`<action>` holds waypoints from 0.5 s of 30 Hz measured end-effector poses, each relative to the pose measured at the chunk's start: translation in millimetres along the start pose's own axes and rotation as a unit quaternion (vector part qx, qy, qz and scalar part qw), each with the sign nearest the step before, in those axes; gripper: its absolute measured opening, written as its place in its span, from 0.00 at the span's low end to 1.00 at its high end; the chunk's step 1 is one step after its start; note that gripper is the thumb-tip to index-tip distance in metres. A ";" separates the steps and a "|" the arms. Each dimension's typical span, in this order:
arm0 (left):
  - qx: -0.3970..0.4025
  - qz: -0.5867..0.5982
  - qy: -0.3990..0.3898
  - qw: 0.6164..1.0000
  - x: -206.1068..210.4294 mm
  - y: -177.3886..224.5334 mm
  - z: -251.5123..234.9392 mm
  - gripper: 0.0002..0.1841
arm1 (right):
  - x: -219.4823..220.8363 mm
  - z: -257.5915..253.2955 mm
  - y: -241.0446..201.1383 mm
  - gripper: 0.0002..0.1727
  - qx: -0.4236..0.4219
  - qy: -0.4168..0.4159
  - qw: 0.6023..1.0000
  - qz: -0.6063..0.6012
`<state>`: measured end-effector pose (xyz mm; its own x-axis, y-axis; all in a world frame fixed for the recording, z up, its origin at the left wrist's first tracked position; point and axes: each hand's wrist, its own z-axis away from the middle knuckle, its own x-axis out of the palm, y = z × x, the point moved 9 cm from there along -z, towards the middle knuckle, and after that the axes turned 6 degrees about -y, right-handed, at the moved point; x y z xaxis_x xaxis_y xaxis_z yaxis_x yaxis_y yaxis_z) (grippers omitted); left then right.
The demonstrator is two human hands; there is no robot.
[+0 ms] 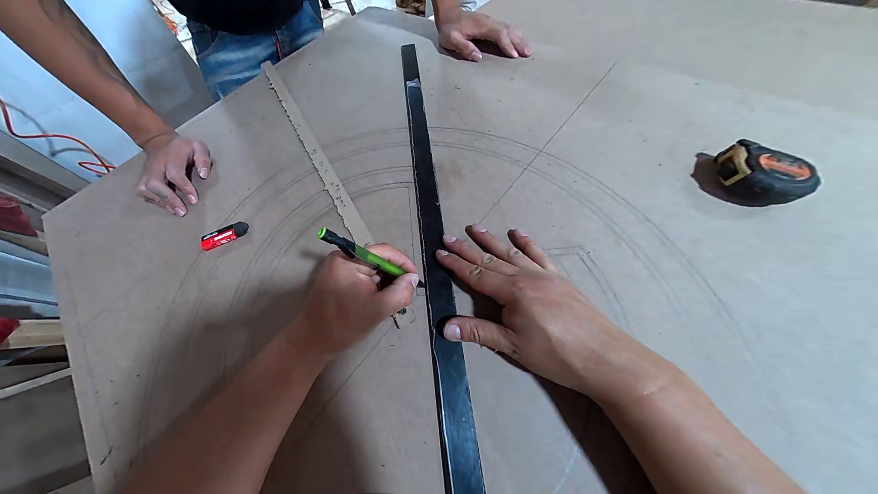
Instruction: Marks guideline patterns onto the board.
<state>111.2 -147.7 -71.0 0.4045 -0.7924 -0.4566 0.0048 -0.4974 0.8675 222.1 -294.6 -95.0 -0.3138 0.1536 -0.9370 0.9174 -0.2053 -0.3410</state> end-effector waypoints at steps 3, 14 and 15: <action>0.000 -0.002 0.000 1.000 0.5 -0.9 -0.7 0.04 | 0.3 -0.3 0.3 0.48 0.001 0.002 1.000 -0.003; -0.005 0.004 0.001 1.000 0.3 -2.8 -0.8 0.04 | -0.2 -0.4 0.2 0.48 -0.001 0.011 1.000 -0.004; -0.008 -0.001 0.002 1.000 0.0 -2.2 -0.1 0.04 | -0.2 -0.3 -0.1 0.48 -0.001 0.011 1.000 -0.003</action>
<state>111.3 -146.6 -72.8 0.4081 -0.7896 -0.4582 0.0211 -0.4936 0.8694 222.2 -294.3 -94.8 -0.3143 0.1770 -0.9327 0.9157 -0.2025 -0.3470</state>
